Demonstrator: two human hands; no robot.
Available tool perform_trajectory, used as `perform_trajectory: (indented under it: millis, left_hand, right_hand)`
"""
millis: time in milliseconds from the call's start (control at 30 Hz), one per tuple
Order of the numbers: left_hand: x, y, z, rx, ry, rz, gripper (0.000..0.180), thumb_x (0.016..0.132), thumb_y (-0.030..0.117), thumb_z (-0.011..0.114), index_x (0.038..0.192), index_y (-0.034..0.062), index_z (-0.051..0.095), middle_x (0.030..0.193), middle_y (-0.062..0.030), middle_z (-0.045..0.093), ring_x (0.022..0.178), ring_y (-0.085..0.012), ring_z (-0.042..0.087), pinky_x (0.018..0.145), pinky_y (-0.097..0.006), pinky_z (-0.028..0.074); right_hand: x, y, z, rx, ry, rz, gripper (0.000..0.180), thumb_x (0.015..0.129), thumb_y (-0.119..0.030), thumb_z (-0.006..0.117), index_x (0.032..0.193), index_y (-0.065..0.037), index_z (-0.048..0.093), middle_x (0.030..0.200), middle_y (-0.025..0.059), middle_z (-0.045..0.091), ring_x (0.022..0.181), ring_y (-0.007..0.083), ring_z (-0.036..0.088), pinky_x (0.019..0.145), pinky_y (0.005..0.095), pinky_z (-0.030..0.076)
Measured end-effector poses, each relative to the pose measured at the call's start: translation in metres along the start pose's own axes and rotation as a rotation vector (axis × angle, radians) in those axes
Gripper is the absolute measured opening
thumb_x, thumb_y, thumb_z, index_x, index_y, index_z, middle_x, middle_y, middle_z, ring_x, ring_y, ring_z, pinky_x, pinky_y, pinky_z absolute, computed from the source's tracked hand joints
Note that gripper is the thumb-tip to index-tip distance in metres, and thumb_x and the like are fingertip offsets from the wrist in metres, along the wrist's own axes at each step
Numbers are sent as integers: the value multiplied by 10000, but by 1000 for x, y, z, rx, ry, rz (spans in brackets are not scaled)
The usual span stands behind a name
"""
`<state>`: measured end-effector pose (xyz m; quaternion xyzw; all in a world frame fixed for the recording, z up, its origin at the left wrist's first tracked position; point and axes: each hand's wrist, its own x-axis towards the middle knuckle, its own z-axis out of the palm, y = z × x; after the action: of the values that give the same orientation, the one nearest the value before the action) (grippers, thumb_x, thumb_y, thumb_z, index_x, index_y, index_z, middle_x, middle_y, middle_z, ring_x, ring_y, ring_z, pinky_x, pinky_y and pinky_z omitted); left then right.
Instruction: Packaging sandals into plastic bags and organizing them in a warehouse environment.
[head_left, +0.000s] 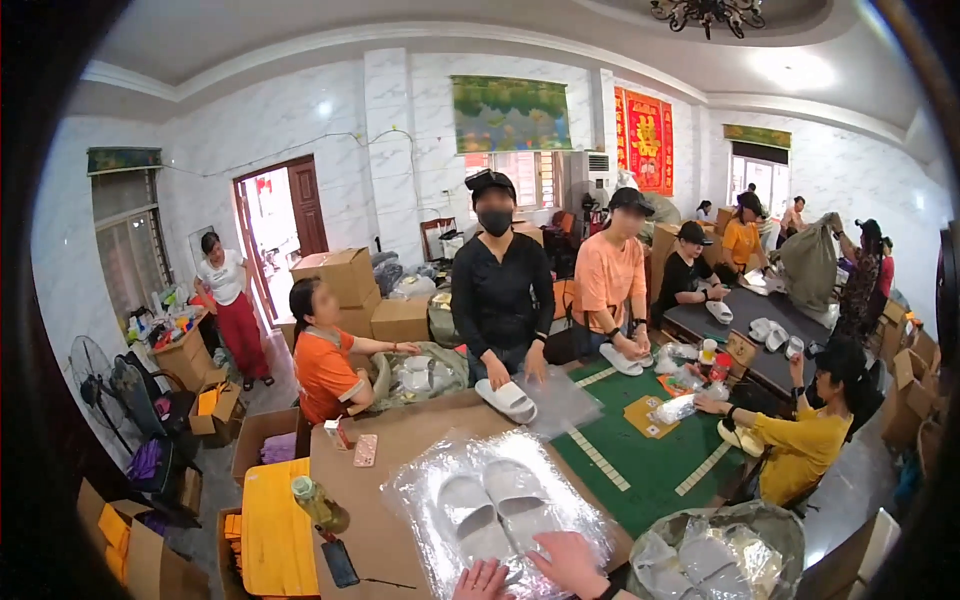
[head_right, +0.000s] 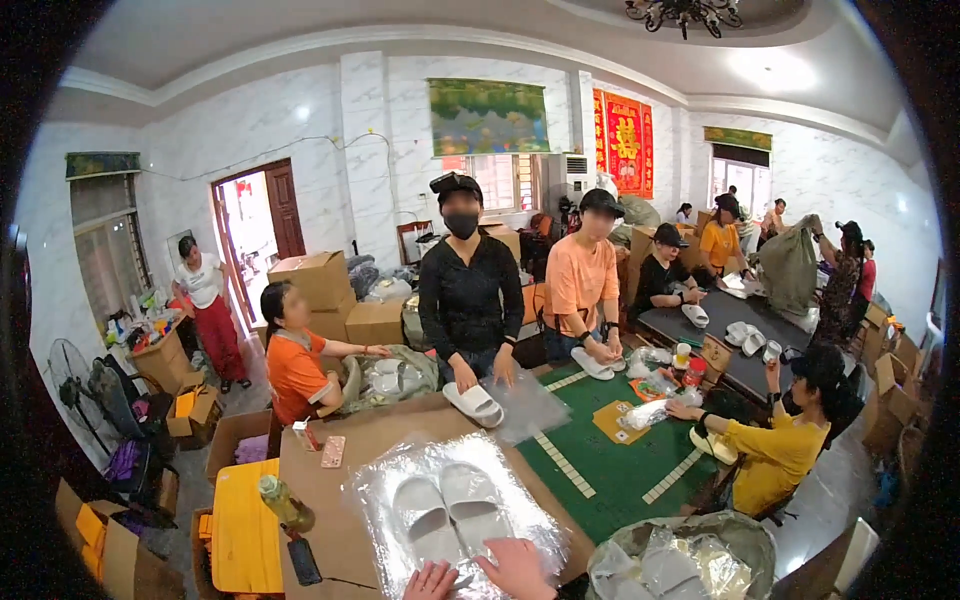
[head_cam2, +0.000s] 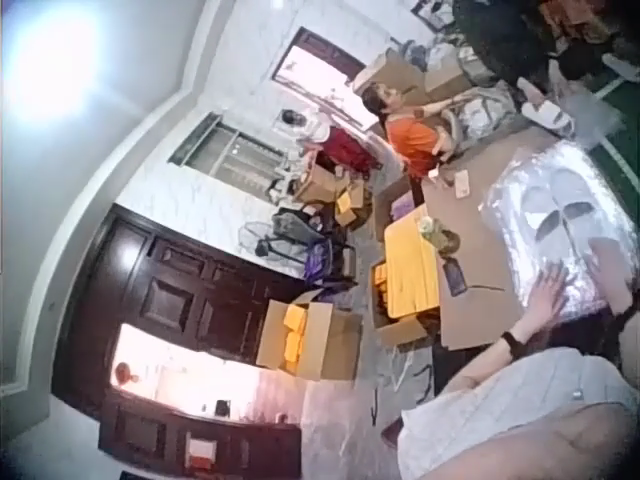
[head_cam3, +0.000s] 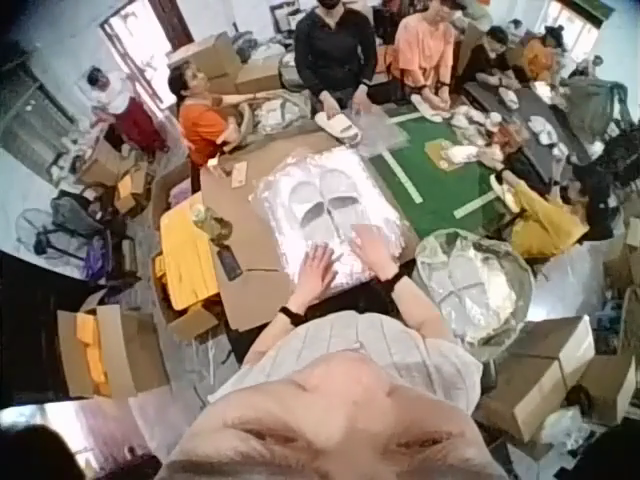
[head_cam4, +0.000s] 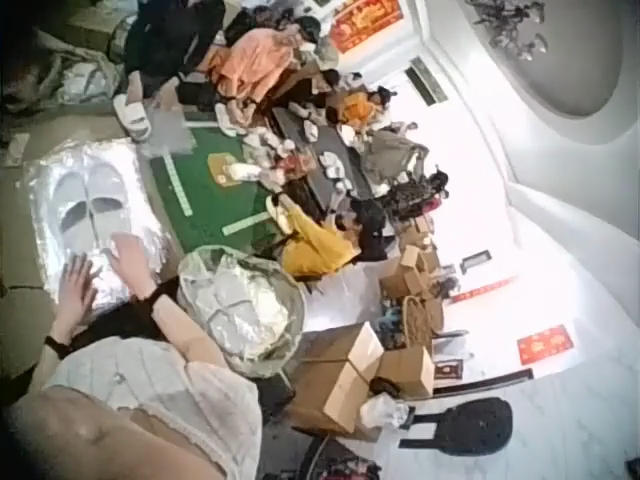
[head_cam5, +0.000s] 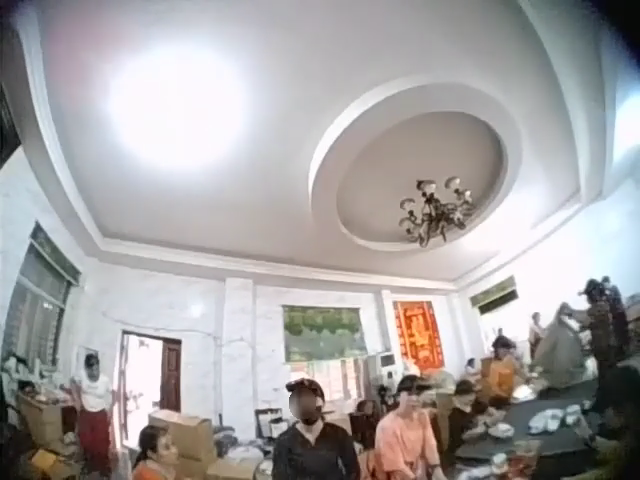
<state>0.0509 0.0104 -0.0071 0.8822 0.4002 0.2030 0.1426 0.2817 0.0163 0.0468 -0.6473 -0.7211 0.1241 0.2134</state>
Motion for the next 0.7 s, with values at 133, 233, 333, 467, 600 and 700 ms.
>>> perform_trajectory:
  millis: [133,233,333,467,600,700]
  left_hand:
    - [-1,-2,4,33,24,24,658,945,383,586,1494,70,401,1563,-195,352,1443,-424,296,1158,-559,261]
    - [1,-2,6,25,14,22,654,943,378,583,1495,77,403,1572,-196,336,1450,-426,283,1157,-562,260]
    - [-1,-1,7,35,40,16,653,943,375,579,1497,78,400,1571,-201,335,1449,-431,280,1158,-562,256]
    - [-2,-1,8,17,32,-20,655,950,368,568,1498,55,389,1558,-216,350,1441,-439,290,1160,-575,248]
    - [2,1,6,195,177,77,547,948,291,604,1417,37,483,1418,-212,505,1326,-399,450,1090,-533,372]
    - [6,-8,6,217,194,74,566,919,460,600,1351,95,586,1410,-183,546,1319,-377,500,1075,-525,385]
  right_hand:
    - [50,-9,17,126,340,-37,425,911,-450,644,991,-44,740,914,159,712,876,356,669,796,456,526]
    - [81,-17,40,93,301,20,502,903,-520,636,975,-29,713,903,180,699,844,381,667,734,468,539]
    - [104,-21,63,-33,297,80,587,884,-587,628,915,-3,668,840,193,684,811,379,679,698,467,551]
    - [118,-36,52,-165,188,164,585,883,-565,636,909,20,646,828,181,670,776,328,691,663,417,557]
    - [121,-27,64,-191,228,125,507,870,-504,681,903,-2,616,773,150,671,698,302,697,617,401,557]
    - [117,-30,70,-319,229,57,418,913,-437,646,920,-20,617,768,121,670,689,275,698,607,377,556]
